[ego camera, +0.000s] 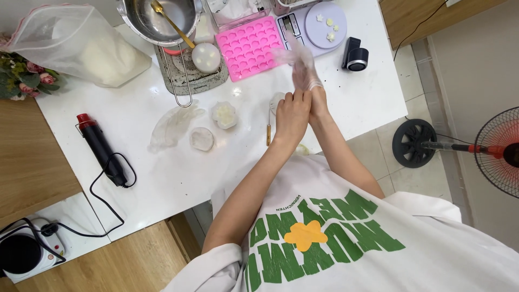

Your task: The recorder is cleaning and scraping wax from candle molds or containers using a specialized tool.

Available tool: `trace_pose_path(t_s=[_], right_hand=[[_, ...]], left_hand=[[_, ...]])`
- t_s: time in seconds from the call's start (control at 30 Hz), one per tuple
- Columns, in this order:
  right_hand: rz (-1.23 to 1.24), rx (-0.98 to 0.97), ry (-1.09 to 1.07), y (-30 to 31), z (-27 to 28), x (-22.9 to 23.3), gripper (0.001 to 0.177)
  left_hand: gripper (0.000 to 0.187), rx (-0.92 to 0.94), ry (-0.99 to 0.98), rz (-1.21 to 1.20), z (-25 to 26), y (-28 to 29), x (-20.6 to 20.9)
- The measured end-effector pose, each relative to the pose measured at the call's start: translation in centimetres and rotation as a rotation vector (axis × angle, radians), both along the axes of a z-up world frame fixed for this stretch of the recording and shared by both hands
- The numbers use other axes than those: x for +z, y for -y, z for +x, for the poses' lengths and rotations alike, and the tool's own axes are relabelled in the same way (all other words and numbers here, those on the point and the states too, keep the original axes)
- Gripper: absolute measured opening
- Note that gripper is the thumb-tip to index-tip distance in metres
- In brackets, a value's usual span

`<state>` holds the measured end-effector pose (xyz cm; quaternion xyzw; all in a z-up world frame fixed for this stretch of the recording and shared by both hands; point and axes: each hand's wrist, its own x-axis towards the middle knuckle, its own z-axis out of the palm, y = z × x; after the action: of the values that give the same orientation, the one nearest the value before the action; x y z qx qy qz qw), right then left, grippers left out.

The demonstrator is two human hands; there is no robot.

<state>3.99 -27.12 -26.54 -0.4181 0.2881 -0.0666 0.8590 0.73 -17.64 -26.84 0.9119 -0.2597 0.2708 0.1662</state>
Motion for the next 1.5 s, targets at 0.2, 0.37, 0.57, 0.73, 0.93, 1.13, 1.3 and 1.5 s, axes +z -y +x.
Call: trace_pose_path(t_s=[0.2, 0.37, 0.57, 0.73, 0.93, 1.13, 1.3, 1.5], right_hand=[[0.108, -0.103, 0.026, 1.1, 1.1, -1.2, 0.037], [0.332, -0.096, 0.281, 7.6, 9.0, -13.4, 0.073], [0.002, 0.162, 0.704, 5.0, 9.8, -8.8, 0.065], [0.265, 0.104, 0.502, 5.4, 8.8, -10.9, 0.102], [0.601, 0.231, 0.43, 0.1, 1.4, 3.2, 0.073], [0.276, 0.585, 0.609, -2.3, -1.8, 10.4, 0.059], [0.2, 0.544, 0.358, -1.9, -2.8, 11.6, 0.065], [0.099, 0.417, 0.213, -0.8, -3.2, 11.7, 0.077]], left_hand=[[0.009, -0.051, -0.045, -0.01, 0.4, 0.1, 0.7], [0.022, -0.053, -0.018, 0.068, -0.1, 0.7, 3.2], [0.015, -0.031, 0.041, 0.196, 0.6, 1.7, 3.5], [0.011, -0.007, 0.002, 0.29, 0.7, 1.4, 3.2], [0.042, -0.266, -0.751, -0.378, 1.8, -5.2, 7.5], [0.086, -0.155, -1.125, -0.943, 5.7, -9.4, 9.1], [0.035, -0.142, -0.998, -1.253, 6.3, -8.5, 9.8], [0.03, 0.0, -0.632, -1.099, 5.2, -8.2, 10.7]])
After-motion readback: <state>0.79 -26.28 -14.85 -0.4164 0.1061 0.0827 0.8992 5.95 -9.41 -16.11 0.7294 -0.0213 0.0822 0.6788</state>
